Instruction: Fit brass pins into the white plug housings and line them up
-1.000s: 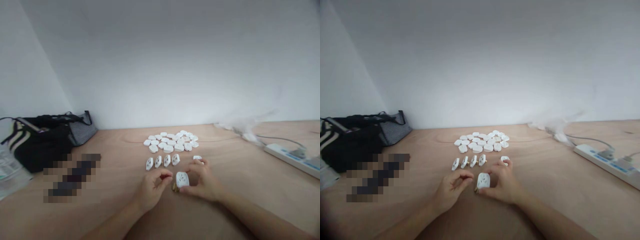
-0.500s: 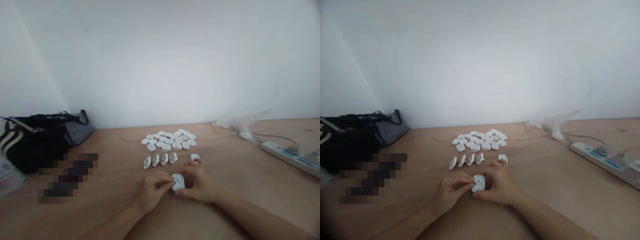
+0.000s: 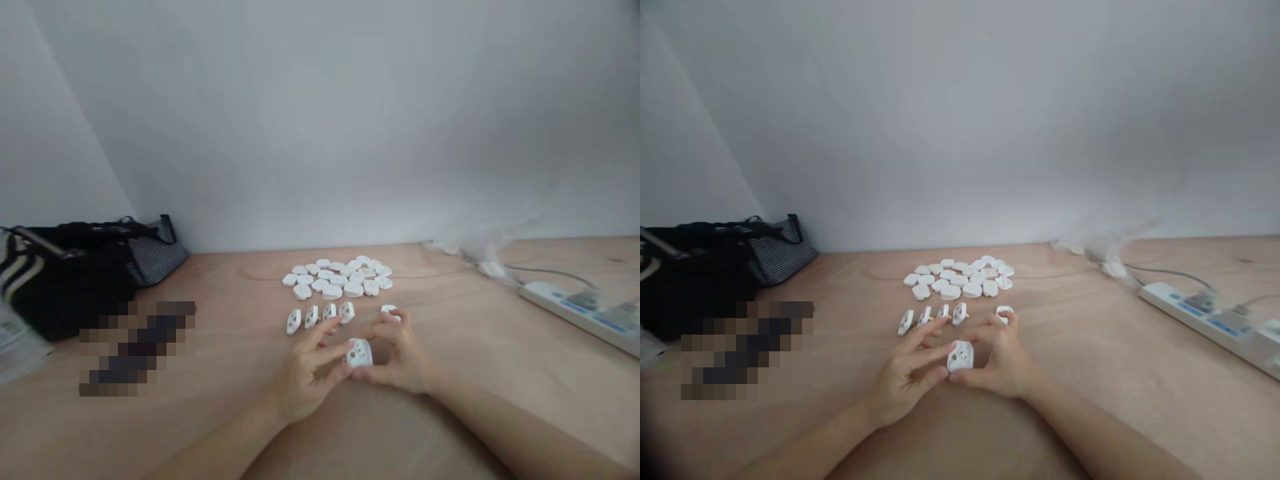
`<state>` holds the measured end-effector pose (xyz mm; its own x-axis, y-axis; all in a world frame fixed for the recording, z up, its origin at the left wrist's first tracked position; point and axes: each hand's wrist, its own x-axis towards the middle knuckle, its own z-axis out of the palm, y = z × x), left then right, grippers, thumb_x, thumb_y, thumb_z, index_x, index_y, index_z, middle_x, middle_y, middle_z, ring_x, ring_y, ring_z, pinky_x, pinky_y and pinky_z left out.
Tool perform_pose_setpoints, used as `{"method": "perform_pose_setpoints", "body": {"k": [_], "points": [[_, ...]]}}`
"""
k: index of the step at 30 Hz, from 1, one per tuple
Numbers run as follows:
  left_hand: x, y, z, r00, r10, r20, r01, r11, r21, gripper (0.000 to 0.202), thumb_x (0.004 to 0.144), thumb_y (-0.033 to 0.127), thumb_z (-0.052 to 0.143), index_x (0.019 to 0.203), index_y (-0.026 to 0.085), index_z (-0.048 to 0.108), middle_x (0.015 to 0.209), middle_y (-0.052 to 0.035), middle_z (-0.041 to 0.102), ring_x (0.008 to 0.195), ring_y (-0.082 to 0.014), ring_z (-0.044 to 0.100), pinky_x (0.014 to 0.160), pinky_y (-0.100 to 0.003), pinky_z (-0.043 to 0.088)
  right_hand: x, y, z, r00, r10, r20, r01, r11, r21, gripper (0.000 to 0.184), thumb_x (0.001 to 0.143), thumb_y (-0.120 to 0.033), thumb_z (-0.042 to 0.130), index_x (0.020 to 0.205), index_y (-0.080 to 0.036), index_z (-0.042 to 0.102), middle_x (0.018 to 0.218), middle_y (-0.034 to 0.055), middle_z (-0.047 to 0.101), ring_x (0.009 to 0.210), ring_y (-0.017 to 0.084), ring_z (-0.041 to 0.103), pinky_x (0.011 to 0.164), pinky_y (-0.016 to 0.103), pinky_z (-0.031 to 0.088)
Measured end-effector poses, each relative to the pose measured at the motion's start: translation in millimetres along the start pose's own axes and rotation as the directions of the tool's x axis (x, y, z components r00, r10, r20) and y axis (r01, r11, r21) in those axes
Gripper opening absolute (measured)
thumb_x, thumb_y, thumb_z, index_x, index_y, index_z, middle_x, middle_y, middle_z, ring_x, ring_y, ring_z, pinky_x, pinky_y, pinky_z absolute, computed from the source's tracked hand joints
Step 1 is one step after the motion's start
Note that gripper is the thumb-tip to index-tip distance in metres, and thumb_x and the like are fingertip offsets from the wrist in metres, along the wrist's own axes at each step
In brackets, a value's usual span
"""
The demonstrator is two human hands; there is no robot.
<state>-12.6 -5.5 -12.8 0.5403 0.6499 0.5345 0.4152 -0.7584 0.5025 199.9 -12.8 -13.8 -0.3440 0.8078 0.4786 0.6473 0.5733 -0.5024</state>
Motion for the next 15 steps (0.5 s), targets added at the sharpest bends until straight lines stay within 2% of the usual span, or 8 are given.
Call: {"method": "perform_pose_setpoints", "body": {"k": [3, 5, 7, 9, 11, 15], "points": [[0.7, -5.5, -3.3, 0.998, -0.063, -0.016, 0.063, 0.998, -0.017, 0.024, 0.084, 0.025, 0.057, 0.106, 0.02, 0.065, 0.11, -0.0089, 0.059, 0.099, -0.0208, 0.056, 0.088, -0.033, 0.045, 0.5, 9.6, -2.6, 0.999, 0.03, -0.029, -0.031, 0.999, -0.04, 0.039, 0.06, -0.053, 0.072, 0.089, -0.027, 0.067, 0.086, 0.0022, 0.068, 0.094, 0.026, 0.056, 0.096, 0.046, 0.022], [1.3, -8.4, -5.3, 0.992, -0.098, 0.079, 0.099, 0.995, -0.013, 0.023, 0.079, 0.028, 0.064, 0.1, 0.019, 0.067, 0.096, -0.0065, 0.061, 0.09, -0.02, 0.058, 0.083, -0.031, 0.047, 0.7, 16.9, -4.0, 0.997, 0.047, -0.054, -0.051, 0.996, -0.068, 0.038, 0.06, -0.051, 0.072, 0.088, -0.026, 0.067, 0.085, 0.0029, 0.067, 0.093, 0.026, 0.056, 0.095, 0.046, 0.023], [2.2, -9.7, -6.4, 0.975, -0.108, 0.194, 0.111, 0.994, -0.001, 0.034, 0.072, 0.032, 0.071, 0.103, 0.02, 0.066, 0.096, -0.0055, 0.06, 0.089, -0.0202, 0.058, 0.081, -0.031, 0.047, 0.8, 22.4, -4.9, 0.996, 0.062, -0.066, -0.068, 0.993, -0.092, 0.037, 0.061, -0.051, 0.072, 0.088, -0.026, 0.067, 0.084, 0.0029, 0.066, 0.092, 0.026, 0.056, 0.094, 0.046, 0.024], [3.3, -9.8, -6.7, 0.959, -0.111, 0.262, 0.112, 0.994, 0.013, 0.04, 0.069, 0.034, 0.074, 0.107, 0.023, 0.066, 0.101, -0.0055, 0.059, 0.093, -0.0213, 0.056, 0.085, -0.032, 0.045, 1.0, 24.5, -5.4, 0.995, 0.067, -0.068, -0.075, 0.991, -0.115, 0.037, 0.061, -0.05, 0.073, 0.089, -0.026, 0.067, 0.083, 0.0028, 0.066, 0.092, 0.026, 0.056, 0.094, 0.046, 0.025], [4.5, -9.5, -6.4, 0.95, -0.126, 0.285, 0.124, 0.992, 0.023, 0.033, 0.072, 0.032, 0.071, 0.103, 0.024, 0.068, 0.1, -0.0053, 0.059, 0.094, -0.021, 0.056, 0.086, -0.032, 0.044, 1.2, 23.7, -5.5, 0.996, 0.066, -0.057, -0.073, 0.989, -0.129, 0.037, 0.061, -0.051, 0.073, 0.089, -0.026, 0.067, 0.083, 0.0026, 0.066, 0.091, 0.026, 0.056, 0.093, 0.046, 0.025], [5.5, -10.6, -4.4, 0.95, -0.158, 0.269, 0.158, 0.987, 0.023, 0.018, 0.075, 0.027, 0.068, 0.092, 0.023, 0.073, 0.09, -0.0033, 0.062, 0.083, -0.0177, 0.059, 0.077, -0.027, 0.045, 1.3, 20.0, -5.5, 0.999, 0.047, -0.016, -0.048, 0.991, -0.125, 0.038, 0.061, -0.052, 0.071, 0.09, -0.028, 0.067, 0.086, 0.0011, 0.067, 0.092, 0.025, 0.056, 0.094, 0.045, 0.025]]}}
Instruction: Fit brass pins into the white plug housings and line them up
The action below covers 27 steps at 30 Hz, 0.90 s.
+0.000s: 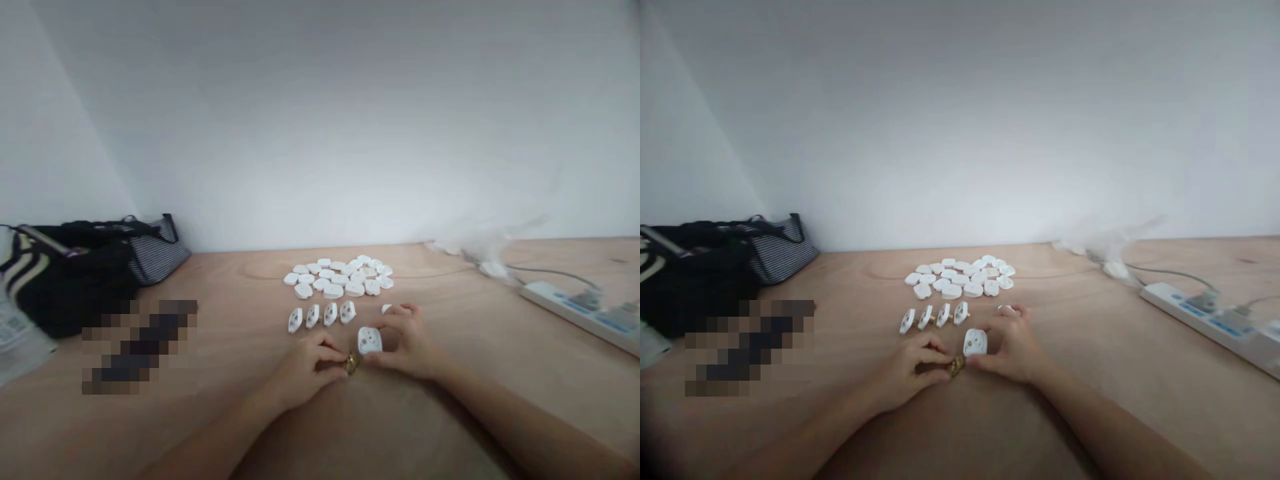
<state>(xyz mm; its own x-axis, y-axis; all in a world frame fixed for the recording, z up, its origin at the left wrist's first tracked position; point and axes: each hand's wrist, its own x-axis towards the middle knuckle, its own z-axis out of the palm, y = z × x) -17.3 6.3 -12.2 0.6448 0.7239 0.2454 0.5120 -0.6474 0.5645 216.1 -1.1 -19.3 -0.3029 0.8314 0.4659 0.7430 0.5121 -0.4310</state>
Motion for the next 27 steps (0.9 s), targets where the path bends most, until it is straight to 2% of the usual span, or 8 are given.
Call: {"method": "perform_pose_setpoints", "body": {"k": [3, 6, 11, 15, 18, 20, 24, 27], "points": [[0.0, -0.1, 1.7, 0.999, 0.018, -0.035, -0.017, 1.0, 0.012, 0.013, 0.079, 0.024, 0.063, 0.086, 0.021, 0.074, 0.08, -0.0024, 0.063, 0.075, -0.0158, 0.06, 0.07, -0.024, 0.046, -0.5, -0.3, 0.5, 1.0, -0.013, 0.014, 0.013, 1.0, 0.004, 0.037, 0.062, -0.052, 0.071, 0.089, -0.028, 0.067, 0.084, 0.0009, 0.067, 0.091, 0.025, 0.056, 0.094, 0.046, 0.024], [-1.1, 2.0, 2.4, 0.993, 0.057, -0.104, -0.05, 0.997, 0.065, 0.018, 0.084, 0.021, 0.054, 0.08, 0.018, 0.072, 0.075, -0.003, 0.064, 0.072, -0.0156, 0.06, 0.066, -0.023, 0.046, -1.5, -0.4, 1.0, 0.999, -0.029, 0.025, 0.028, 1.0, 0.014, 0.04, 0.061, -0.054, 0.071, 0.091, -0.027, 0.067, 0.083, 0.0017, 0.068, 0.092, 0.026, 0.055, 0.095, 0.046, 0.022], [-4.1, 6.0, 0.5, 0.955, 0.112, -0.273, -0.089, 0.992, 0.094, 0.018, 0.088, 0.019, 0.049, 0.089, 0.018, 0.067, 0.08, -0.004, 0.065, 0.074, -0.0155, 0.061, 0.069, -0.024, 0.047, -2.3, -6.6, 0.0, 0.993, -0.078, 0.089, 0.073, 0.996, 0.053, 0.041, 0.064, -0.054, 0.068, 0.095, -0.028, 0.065, 0.087, 0.0013, 0.068, 0.092, 0.025, 0.055, 0.097, 0.046, 0.019], [-5.1, 8.1, -0.5, 0.929, 0.168, -0.33, -0.16, 0.986, 0.052, 0.017, 0.087, 0.014, 0.049, 0.092, 0.018, 0.066, 0.085, -0.0042, 0.067, 0.079, -0.0147, 0.063, 0.072, -0.023, 0.049, -1.9, -15.0, -1.5, 0.987, -0.115, 0.108, 0.106, 0.991, 0.084, 0.04, 0.063, -0.052, 0.069, 0.095, -0.029, 0.065, 0.084, 0.0001, 0.068, 0.089, 0.024, 0.055, 0.097, 0.045, 0.018], [-4.6, 10.0, 0.5, 0.914, 0.143, -0.38, -0.142, 0.989, 0.029, 0.012, 0.085, 0.014, 0.054, 0.09, 0.018, 0.065, 0.084, -0.0034, 0.068, 0.078, -0.0147, 0.064, 0.072, -0.023, 0.05, -1.7, -19.3, -1.7, 0.986, -0.131, 0.107, 0.117, 0.985, 0.125, 0.038, 0.063, -0.049, 0.07, 0.096, -0.03, 0.065, 0.084, -0.0008, 0.068, 0.089, 0.023, 0.055, 0.097, 0.045, 0.017], [-4.3, 10.9, 1.6, 0.916, 0.137, -0.378, -0.141, 0.99, 0.018, 0.011, 0.084, 0.015, 0.057, 0.09, 0.018, 0.065, 0.082, -0.0026, 0.069, 0.076, -0.0149, 0.064, 0.071, -0.023, 0.051, -1.6, -20.4, -0.8, 0.984, -0.145, 0.105, 0.129, 0.98, 0.15, 0.039, 0.063, -0.049, 0.071, 0.097, -0.03, 0.065, 0.085, -0.0005, 0.068, 0.088, 0.023, 0.055, 0.095, 0.045, 0.018], [-4.2, 11.4, 3.2, 0.913, 0.227, -0.339, -0.248, 0.969, -0.019, 0.014, 0.084, 0.012, 0.055, 0.087, 0.018, 0.068, 0.088, -0.0044, 0.071, 0.081, -0.0159, 0.067, 0.073, -0.024, 0.053, -1.6, -20.4, 2.2, 0.983, -0.168, 0.079, 0.151, 0.97, 0.189, 0.042, 0.06, -0.048, 0.074, 0.095, -0.028, 0.065, 0.082, -0.0009, 0.067, 0.087, 0.023, 0.055, 0.094, 0.046, 0.016], [-4.1, 12.4, 3.1, 0.914, 0.243, -0.323, -0.266, 0.964, -0.027, 0.018, 0.083, 0.009, 0.055, 0.089, 0.018, 0.069, 0.093, -0.0051, 0.071, 0.084, -0.0164, 0.067, 0.076, -0.024, 0.054, -1.8, -21.4, 3.1, 0.982, -0.175, 0.068, 0.157, 0.964, 0.216, 0.041, 0.06, -0.046, 0.075, 0.096, -0.029, 0.065, 0.082, -0.0014, 0.068, 0.086, 0.022, 0.055, 0.094, 0.046, 0.015]]}}
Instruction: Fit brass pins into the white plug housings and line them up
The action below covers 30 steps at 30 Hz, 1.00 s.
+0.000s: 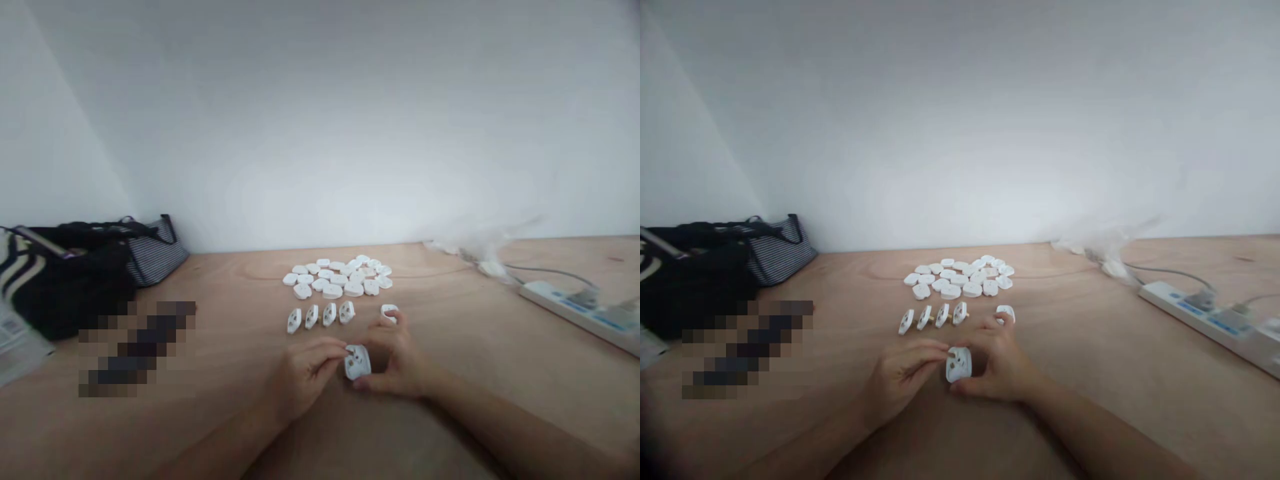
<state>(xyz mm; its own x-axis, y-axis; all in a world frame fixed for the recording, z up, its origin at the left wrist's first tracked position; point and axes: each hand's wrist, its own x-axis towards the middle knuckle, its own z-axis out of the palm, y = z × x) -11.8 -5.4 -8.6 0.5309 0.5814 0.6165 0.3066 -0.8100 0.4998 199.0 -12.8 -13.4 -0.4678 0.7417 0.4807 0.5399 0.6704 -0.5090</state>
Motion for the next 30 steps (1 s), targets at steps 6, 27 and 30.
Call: {"method": "perform_pose_setpoints", "body": {"k": [6, 27, 30], "points": [[2.2, 3.1, -0.3, 0.999, 0.004, 0.041, -0.004, 1.0, 0.01, 0.019, 0.084, 0.012, 0.054, 0.09, 0.019, 0.07, 0.093, -0.0055, 0.072, 0.083, -0.0165, 0.068, 0.074, -0.024, 0.055, 0.6, -2.3, -0.2, 1.0, -0.023, 0.006, 0.023, 1.0, 0.015, 0.04, 0.059, -0.043, 0.076, 0.095, -0.029, 0.065, 0.083, -0.0028, 0.068, 0.087, 0.021, 0.055, 0.093, 0.043, 0.017], [4.3, -1.4, 2.5, 0.999, 0.01, -0.052, -0.011, 1.0, -0.024, 0.009, 0.081, 0.019, 0.064, 0.085, 0.021, 0.072, 0.079, -0.0042, 0.071, 0.076, -0.0177, 0.063, 0.073, -0.031, 0.05, -3.3, 1.9, 7.1, 0.991, -0.082, -0.11, 0.075, 0.995, -0.063, 0.061, 0.057, -0.051, 0.073, 0.107, -0.023, 0.055, 0.09, 0.0037, 0.066, 0.09, 0.024, 0.058, 0.097, 0.044, 0.019], [2.7, 0.9, 1.0, 0.998, 0.06, 0.0, -0.06, 0.996, 0.069, 0.014, 0.082, 0.023, 0.063, 0.091, 0.026, 0.072, 0.105, -0.007, 0.065, 0.098, -0.0225, 0.057, 0.086, -0.038, 0.045, -4.2, 0.5, 7.5, 0.991, -0.061, -0.119, 0.055, 0.997, -0.056, 0.066, 0.058, -0.047, 0.074, 0.114, -0.024, 0.049, 0.103, 0.0058, 0.066, 0.098, 0.026, 0.058, 0.099, 0.045, 0.016]]}}
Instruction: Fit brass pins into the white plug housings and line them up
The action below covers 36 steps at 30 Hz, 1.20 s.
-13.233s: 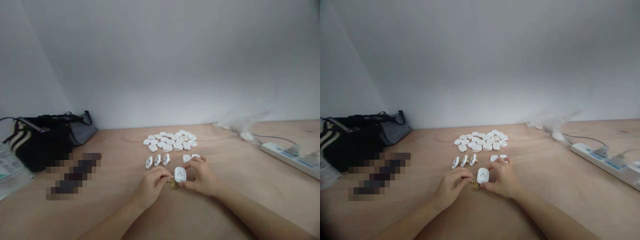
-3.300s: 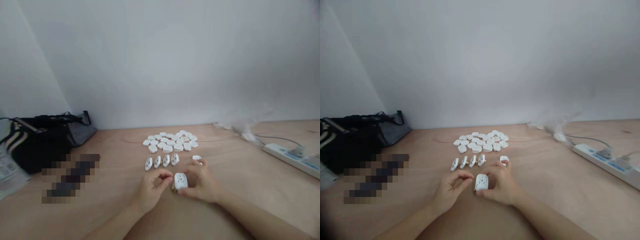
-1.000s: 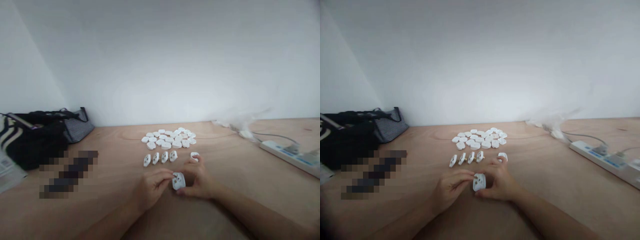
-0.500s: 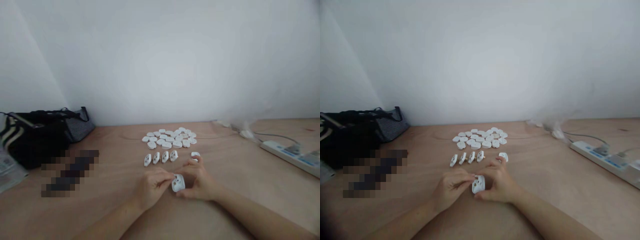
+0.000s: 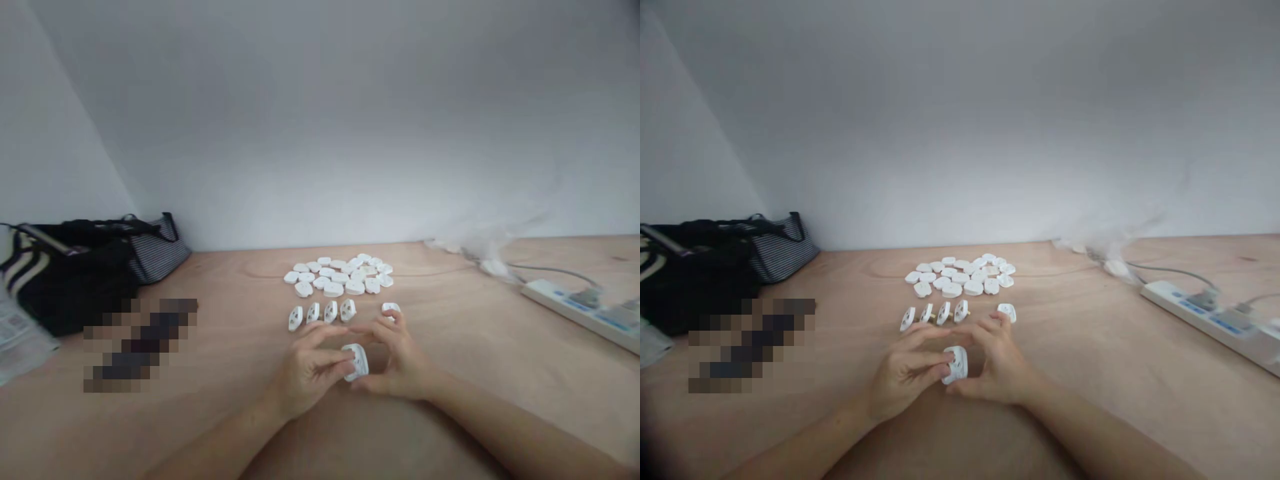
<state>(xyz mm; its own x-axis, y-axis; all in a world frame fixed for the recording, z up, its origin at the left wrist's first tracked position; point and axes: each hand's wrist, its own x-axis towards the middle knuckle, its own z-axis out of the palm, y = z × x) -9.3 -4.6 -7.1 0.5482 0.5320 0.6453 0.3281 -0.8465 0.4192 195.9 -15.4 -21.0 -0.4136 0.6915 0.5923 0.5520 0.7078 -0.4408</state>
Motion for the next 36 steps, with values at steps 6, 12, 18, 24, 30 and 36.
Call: {"method": "perform_pose_setpoints", "body": {"k": [6, 12, 18, 24, 30, 36], "points": [[-2.9, 1.4, -5.0, 0.994, -0.105, 0.01, 0.105, 0.994, -0.031, 0.055, 0.059, 0.044, 0.079, 0.104, 0.019, 0.061, 0.103, -0.0083, 0.06, 0.095, -0.0236, 0.056, 0.083, -0.035, 0.047, -2.6, 3.3, -1.1, 0.999, 0.049, 0.021, -0.05, 0.998, 0.042, 0.088, 0.057, -0.046, 0.077, 0.13, -0.024, 0.032, 0.105, 0.0078, 0.067, 0.101, 0.028, 0.059, 0.101, 0.049, 0.012], [3.0, -2.7, -4.8, 0.984, -0.085, 0.159, 0.085, 0.996, 0.006, 0.055, 0.053, 0.044, 0.082, 0.098, 0.019, 0.065, 0.089, -0.0057, 0.068, 0.085, -0.0235, 0.06, 0.08, -0.036, 0.046, -2.5, 3.8, 1.2, 0.996, 0.066, 0.062, -0.072, 0.991, 0.113, 0.103, 0.049, -0.054, 0.079, 0.133, -0.022, 0.029, 0.093, 0.0072, 0.07, 0.106, 0.032, 0.055, 0.102, 0.051, 0.012], [2.2, -0.7, -6.5, 0.988, -0.076, 0.135, 0.07, 0.996, 0.048, 0.044, 0.064, 0.031, 0.077, 0.105, 0.019, 0.064, 0.097, -0.0075, 0.067, 0.091, -0.0242, 0.06, 0.085, -0.038, 0.045, 0.4, 0.9, -0.5, 0.996, 0.038, 0.077, -0.044, 0.996, 0.072, 0.105, 0.048, -0.058, 0.078, 0.133, -0.02, 0.027, 0.107, 0.0117, 0.064, 0.103, 0.031, 0.055, 0.098, 0.05, 0.018], [-2.2, -4.6, -8.5, 0.984, -0.17, -0.046, 0.174, 0.979, 0.106, 0.041, 0.072, 0.02, 0.067, 0.111, 0.018, 0.057, 0.108, -0.0087, 0.062, 0.102, -0.0233, 0.057, 0.091, -0.037, 0.044, -0.1, 1.3, -4.4, 0.976, 0.06, 0.209, -0.053, 0.998, -0.036, 0.05, 0.054, -0.056, 0.076, 0.088, -0.022, 0.062, 0.089, 0.0034, 0.064, 0.089, 0.024, 0.055, 0.086, 0.042, 0.03], [-3.7, -6.4, -6.6, 0.983, -0.182, -0.039, 0.185, 0.976, 0.118, 0.042, 0.07, 0.017, 0.066, 0.111, 0.018, 0.056, 0.11, -0.0082, 0.062, 0.103, -0.0226, 0.057, 0.092, -0.035, 0.045, 0.4, -0.7, 5.4, 0.97, 0.065, 0.234, -0.059, 0.998, -0.031, 0.028, 0.069, -0.046, 0.071, 0.086, -0.025, 0.065, 0.084, 0.0003, 0.063, 0.088, 0.021, 0.052, 0.084, 0.04, 0.028], [-4.5, -7.9, -5.9, 0.985, -0.17, -0.043, 0.174, 0.976, 0.134, 0.042, 0.067, 0.019, 0.069, 0.108, 0.019, 0.059, 0.104, -0.0076, 0.064, 0.097, -0.0235, 0.06, 0.088, -0.036, 0.048, 3.2, -5.4, 6.1, 0.96, 0.024, 0.279, -0.012, 0.999, -0.045, 0.009, 0.079, -0.034, 0.064, 0.076, -0.026, 0.067, 0.081, -0.0008, 0.061, 0.087, 0.019, 0.051, 0.084, 0.039, 0.026]]}}
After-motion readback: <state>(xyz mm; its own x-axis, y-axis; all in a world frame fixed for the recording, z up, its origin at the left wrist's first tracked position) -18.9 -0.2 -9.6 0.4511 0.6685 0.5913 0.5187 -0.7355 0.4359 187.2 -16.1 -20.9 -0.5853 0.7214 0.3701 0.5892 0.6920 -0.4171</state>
